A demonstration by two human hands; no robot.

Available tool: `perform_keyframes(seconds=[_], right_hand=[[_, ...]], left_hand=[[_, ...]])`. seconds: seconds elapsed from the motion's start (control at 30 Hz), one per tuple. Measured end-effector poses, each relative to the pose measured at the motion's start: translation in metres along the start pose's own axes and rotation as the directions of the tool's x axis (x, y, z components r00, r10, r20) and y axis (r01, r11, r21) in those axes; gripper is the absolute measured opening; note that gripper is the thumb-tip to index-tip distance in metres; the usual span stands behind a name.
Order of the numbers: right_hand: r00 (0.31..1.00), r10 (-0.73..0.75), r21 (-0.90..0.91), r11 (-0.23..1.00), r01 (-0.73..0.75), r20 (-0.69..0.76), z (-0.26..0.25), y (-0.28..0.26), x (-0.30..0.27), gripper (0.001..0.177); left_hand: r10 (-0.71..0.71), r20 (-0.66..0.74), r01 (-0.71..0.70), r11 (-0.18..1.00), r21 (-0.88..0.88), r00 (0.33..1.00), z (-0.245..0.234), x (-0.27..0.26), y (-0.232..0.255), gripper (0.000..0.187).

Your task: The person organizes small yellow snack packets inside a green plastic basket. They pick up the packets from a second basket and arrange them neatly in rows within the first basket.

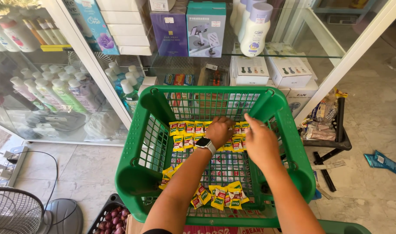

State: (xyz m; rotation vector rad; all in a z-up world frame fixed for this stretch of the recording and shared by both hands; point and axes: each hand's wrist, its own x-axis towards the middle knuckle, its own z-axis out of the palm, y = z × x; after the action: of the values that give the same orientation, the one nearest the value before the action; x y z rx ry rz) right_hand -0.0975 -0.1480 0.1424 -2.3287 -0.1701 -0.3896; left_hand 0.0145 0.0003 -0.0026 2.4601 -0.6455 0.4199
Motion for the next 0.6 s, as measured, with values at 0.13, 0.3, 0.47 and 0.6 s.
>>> perform_keyframes(seconds=[0.13, 0.3, 0.47, 0.6], right_hand=[[0.981, 0.094, -0.398, 0.917, -0.020, 0.167, 0.067, 0.081, 0.017, 0.051], [0.873, 0.252, -0.625, 0.777, 0.074, 0.417, 0.099, 0.088, 0.017, 0.067], [0.865, 0.258, -0.635, 0.768, 0.086, 0.430, 0.115, 0.096, 0.015, 0.069], [0.867, 0.257, -0.642, 0.762, 0.090, 0.427, 0.111, 0.096, 0.014, 0.073]], left_hand=[[0.126, -0.142, -0.120, 0.992, 0.048, 0.982, 0.013, -0.013, 0.000, 0.029], [0.021, -0.180, -0.016, 0.999, 0.030, 0.983, -0.003, -0.015, -0.002, 0.046], [0.063, -0.133, -0.058, 0.997, 0.041, 0.989, 0.014, -0.018, -0.023, 0.035], [0.085, -0.150, -0.083, 0.996, 0.024, 0.985, 0.021, -0.017, -0.026, 0.033]])
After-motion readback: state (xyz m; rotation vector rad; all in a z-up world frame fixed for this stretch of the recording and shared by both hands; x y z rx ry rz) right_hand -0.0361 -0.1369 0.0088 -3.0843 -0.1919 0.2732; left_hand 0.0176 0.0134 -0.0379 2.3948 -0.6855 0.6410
